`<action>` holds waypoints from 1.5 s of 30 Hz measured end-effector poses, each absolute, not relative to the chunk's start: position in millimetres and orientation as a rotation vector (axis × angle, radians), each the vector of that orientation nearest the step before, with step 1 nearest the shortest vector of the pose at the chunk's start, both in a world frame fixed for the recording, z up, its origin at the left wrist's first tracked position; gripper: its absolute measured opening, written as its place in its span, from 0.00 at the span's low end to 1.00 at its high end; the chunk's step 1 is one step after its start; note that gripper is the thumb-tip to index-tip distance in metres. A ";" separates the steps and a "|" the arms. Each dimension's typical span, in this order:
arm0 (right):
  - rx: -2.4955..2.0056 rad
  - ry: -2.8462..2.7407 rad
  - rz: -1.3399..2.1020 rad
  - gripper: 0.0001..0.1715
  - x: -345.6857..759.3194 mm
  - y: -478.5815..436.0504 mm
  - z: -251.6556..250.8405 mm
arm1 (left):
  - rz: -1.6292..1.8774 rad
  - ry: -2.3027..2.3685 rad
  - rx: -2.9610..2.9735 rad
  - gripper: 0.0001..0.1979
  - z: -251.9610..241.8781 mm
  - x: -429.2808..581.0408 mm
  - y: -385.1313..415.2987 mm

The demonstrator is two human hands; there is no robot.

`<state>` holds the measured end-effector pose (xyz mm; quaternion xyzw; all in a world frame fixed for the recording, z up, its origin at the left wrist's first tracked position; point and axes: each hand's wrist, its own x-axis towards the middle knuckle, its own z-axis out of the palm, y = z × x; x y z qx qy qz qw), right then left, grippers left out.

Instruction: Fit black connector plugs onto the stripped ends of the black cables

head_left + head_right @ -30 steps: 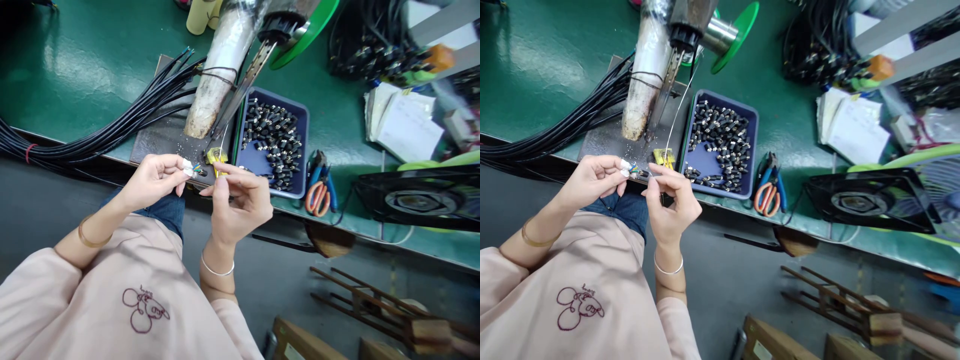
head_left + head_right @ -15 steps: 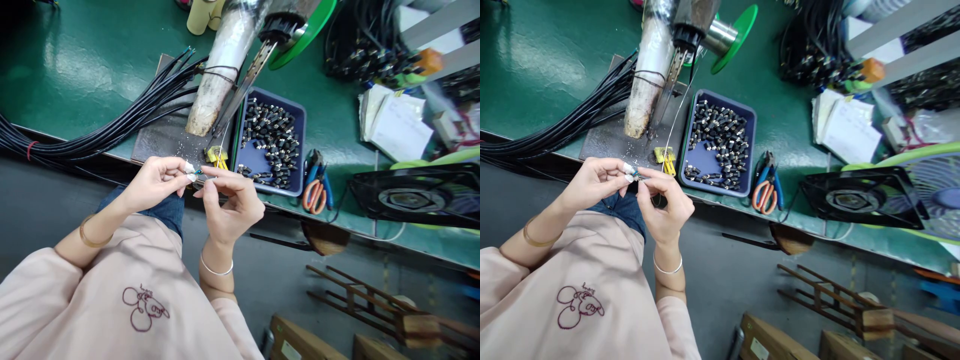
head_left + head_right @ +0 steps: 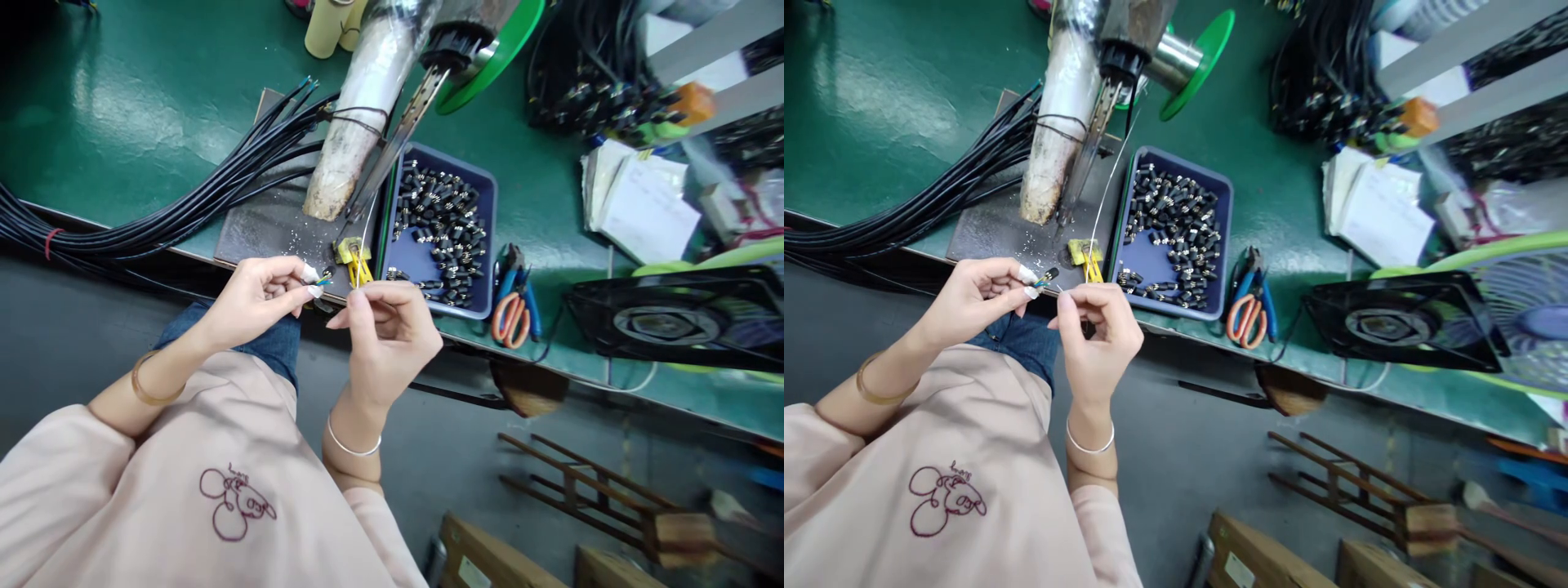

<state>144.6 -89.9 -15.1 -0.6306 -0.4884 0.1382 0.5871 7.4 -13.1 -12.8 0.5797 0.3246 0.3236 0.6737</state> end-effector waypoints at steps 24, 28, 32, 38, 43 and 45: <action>-1.364 -1.060 0.638 0.04 146.8 -85.2 -19.9 | 0.784 0.712 1.504 0.08 -13.7 8.1 -16.5; -1.367 -1.085 0.628 0.04 146.7 -85.6 -21.5 | 0.719 0.703 1.520 0.11 -9.1 6.5 -16.0; -1.372 -1.233 0.506 0.05 149.1 -86.5 -21.8 | 0.661 0.668 1.410 0.11 -7.4 4.2 -13.8; -1.362 -1.595 0.164 0.10 157.2 -91.3 -21.3 | 0.611 0.631 1.200 0.12 -10.4 2.9 -10.6; -1.388 -1.208 0.249 0.06 153.4 -99.4 -14.7 | 0.689 0.684 1.192 0.09 -9.6 7.8 -12.0; -1.336 -1.086 0.182 0.05 151.2 -100.1 -10.2 | 0.717 0.686 1.208 0.07 -9.6 10.0 -13.2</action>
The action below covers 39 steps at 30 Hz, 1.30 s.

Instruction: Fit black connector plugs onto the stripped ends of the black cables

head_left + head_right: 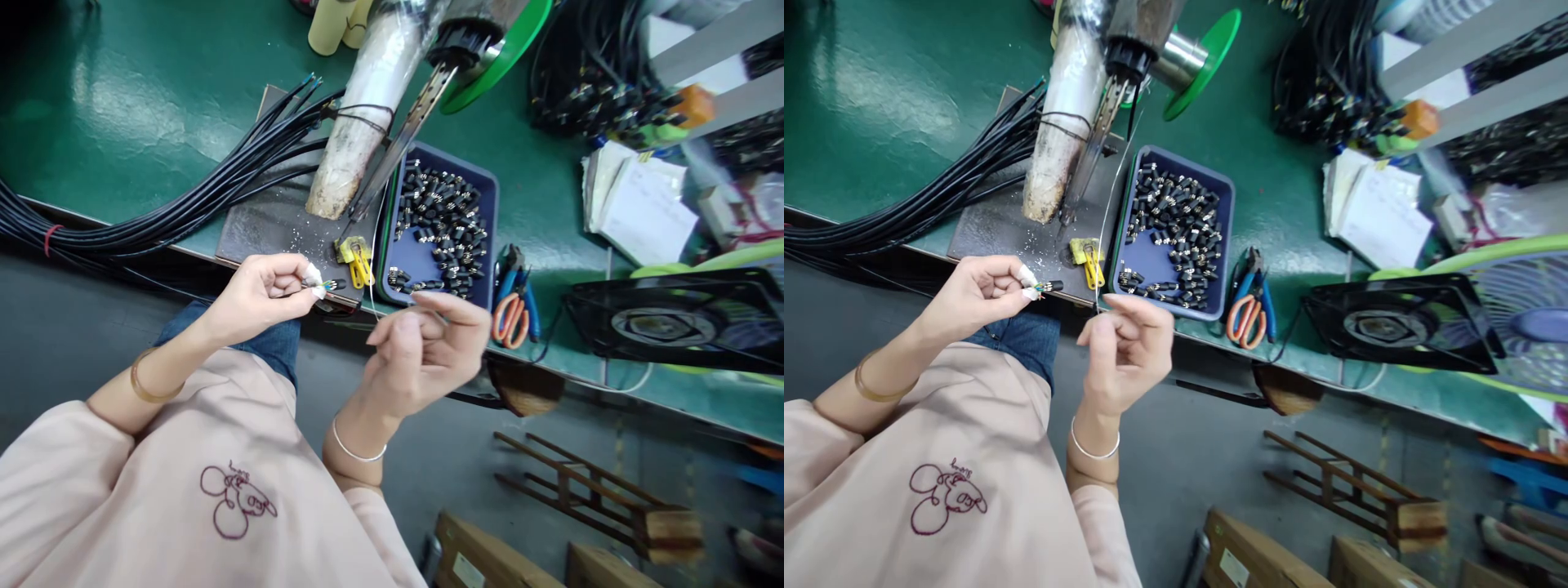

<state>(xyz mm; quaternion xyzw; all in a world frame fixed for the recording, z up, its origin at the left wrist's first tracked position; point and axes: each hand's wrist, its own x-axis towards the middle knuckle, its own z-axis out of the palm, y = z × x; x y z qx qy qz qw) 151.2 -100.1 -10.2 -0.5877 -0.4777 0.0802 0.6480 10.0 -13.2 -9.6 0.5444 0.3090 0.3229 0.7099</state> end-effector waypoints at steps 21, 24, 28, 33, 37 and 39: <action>-1.373 -1.393 0.040 0.08 147.7 -82.2 -26.7 | 0.798 0.717 1.385 0.04 -14.2 12.5 -13.2; -1.410 -1.325 0.059 0.06 145.8 -83.2 -28.2 | 0.804 0.726 1.399 0.05 -13.6 12.5 -12.8; -1.427 -1.196 0.176 0.04 142.9 -81.9 -27.6 | 0.808 0.740 1.424 0.06 -13.7 12.6 -12.3; -1.448 -1.296 0.000 0.05 144.5 -77.4 -32.4 | 0.863 0.814 1.509 0.06 -16.8 15.5 -14.0; -1.446 -1.373 -0.156 0.04 145.7 -74.4 -36.5 | 0.908 0.869 1.559 0.06 -20.1 19.4 -14.1; -1.450 -1.357 -0.129 0.04 145.7 -73.1 -35.9 | 0.928 0.878 1.540 0.06 -22.1 21.5 -12.5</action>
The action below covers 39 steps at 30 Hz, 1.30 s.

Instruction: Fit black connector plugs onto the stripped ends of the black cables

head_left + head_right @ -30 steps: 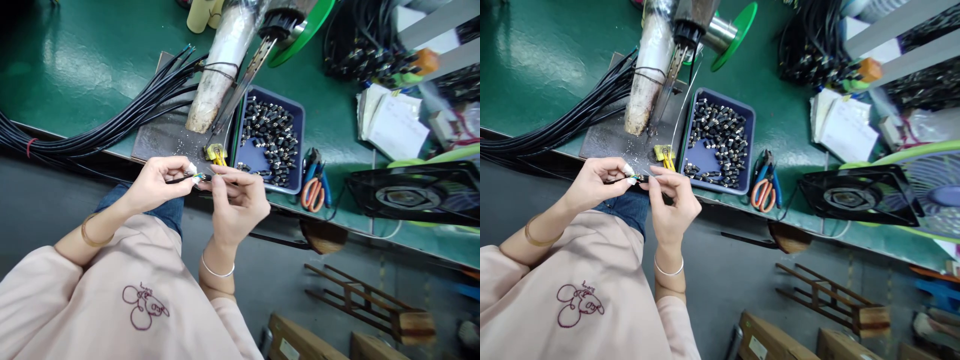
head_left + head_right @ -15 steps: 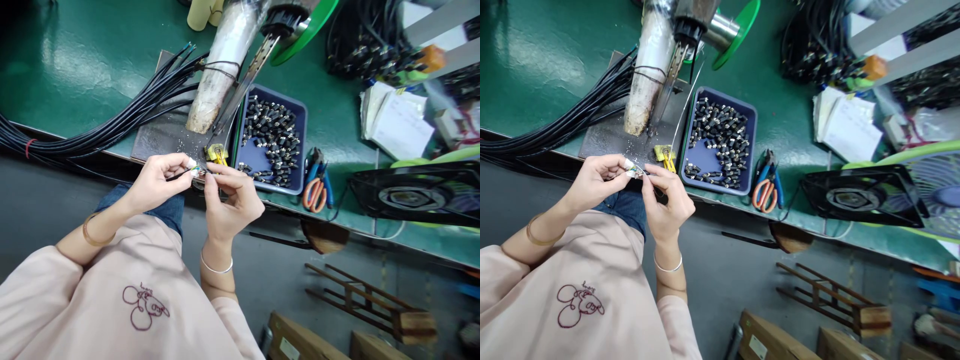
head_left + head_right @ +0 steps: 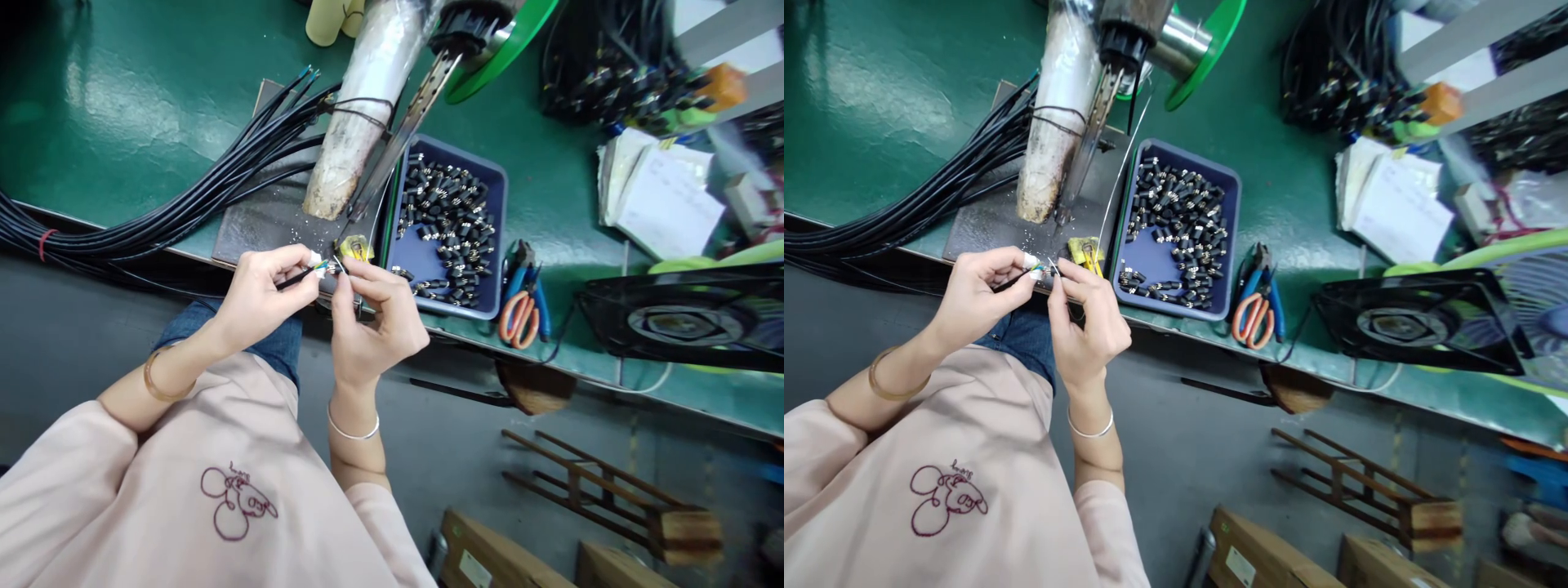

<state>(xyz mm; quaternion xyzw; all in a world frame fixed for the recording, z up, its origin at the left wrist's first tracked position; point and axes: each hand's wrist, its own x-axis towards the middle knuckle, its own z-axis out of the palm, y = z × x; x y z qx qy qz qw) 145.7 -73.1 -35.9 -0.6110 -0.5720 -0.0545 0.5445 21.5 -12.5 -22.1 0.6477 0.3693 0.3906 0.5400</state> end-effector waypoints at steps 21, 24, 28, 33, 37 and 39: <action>-1.471 -1.308 0.156 0.07 155.1 -60.4 -22.5 | 0.962 0.923 1.396 0.06 -17.2 31.6 1.3; -1.487 -1.317 0.140 0.07 155.1 -60.5 -20.7 | 0.971 0.924 1.398 0.07 -16.1 31.7 1.5; -1.482 -1.336 0.122 0.07 154.2 -61.0 -18.6 | 0.979 0.914 1.399 0.07 -16.7 31.1 1.7; -1.481 -1.385 0.116 0.07 154.4 -63.5 -18.9 | 0.935 0.887 1.408 0.05 -20.0 28.9 1.4; -1.499 -1.404 0.107 0.07 155.2 -65.4 -19.8 | 0.901 0.883 1.424 0.05 -20.7 27.3 0.6; -1.501 -1.399 0.080 0.06 155.0 -65.7 -20.0 | 0.897 0.880 1.431 0.05 -20.3 26.7 0.2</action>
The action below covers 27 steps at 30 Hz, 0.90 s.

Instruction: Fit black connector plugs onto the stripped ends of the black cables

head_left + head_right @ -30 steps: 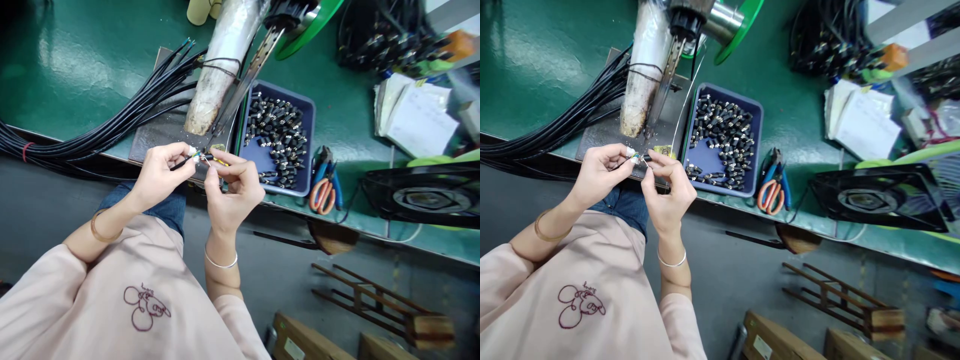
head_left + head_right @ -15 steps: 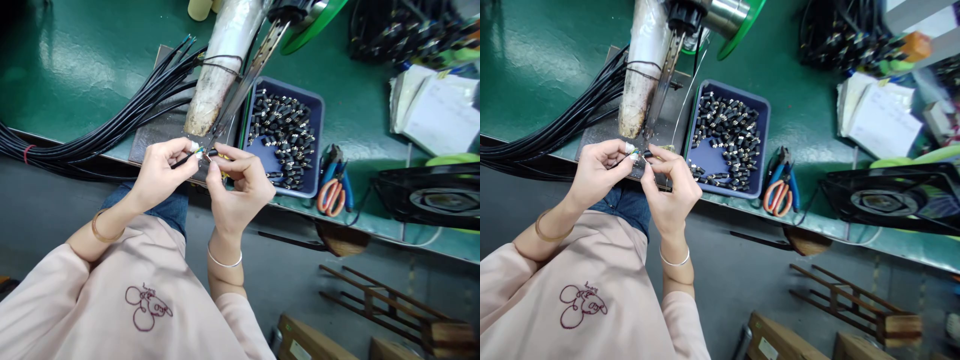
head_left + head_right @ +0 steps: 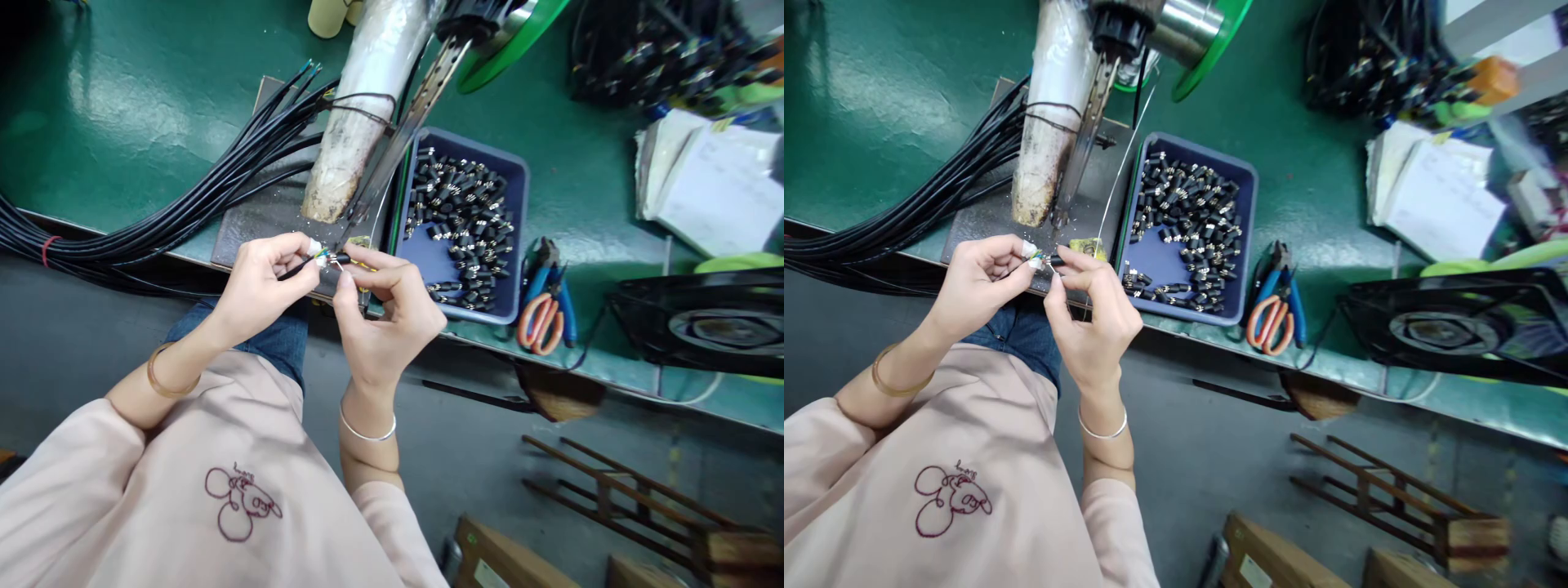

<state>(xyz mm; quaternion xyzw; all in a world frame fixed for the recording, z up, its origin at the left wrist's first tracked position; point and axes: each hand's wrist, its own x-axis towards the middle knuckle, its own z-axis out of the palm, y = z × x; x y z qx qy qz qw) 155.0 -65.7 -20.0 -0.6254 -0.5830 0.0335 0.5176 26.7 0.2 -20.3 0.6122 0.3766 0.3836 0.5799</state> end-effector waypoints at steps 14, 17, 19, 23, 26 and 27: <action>-1.452 -1.226 0.215 0.05 152.8 -65.4 -25.5 | 0.822 0.760 1.392 0.12 -14.5 16.3 -1.2; -1.426 -1.281 0.180 0.05 154.6 -65.9 -27.0 | 0.761 0.736 1.383 0.17 -11.6 14.0 1.4; -1.404 -1.334 0.113 0.05 155.5 -66.0 -29.0 | 0.764 0.731 1.359 0.17 -11.4 13.6 2.8; -1.392 -1.367 0.042 0.05 156.1 -65.8 -32.6 | 0.773 0.725 1.360 0.15 -14.4 13.5 3.5; -1.387 -1.379 0.007 0.06 156.0 -65.0 -33.4 | 0.772 0.722 1.364 0.14 -16.9 13.7 3.0; -1.383 -1.390 -0.016 0.06 156.0 -64.6 -33.3 | 0.778 0.719 1.359 0.13 -17.2 14.1 2.8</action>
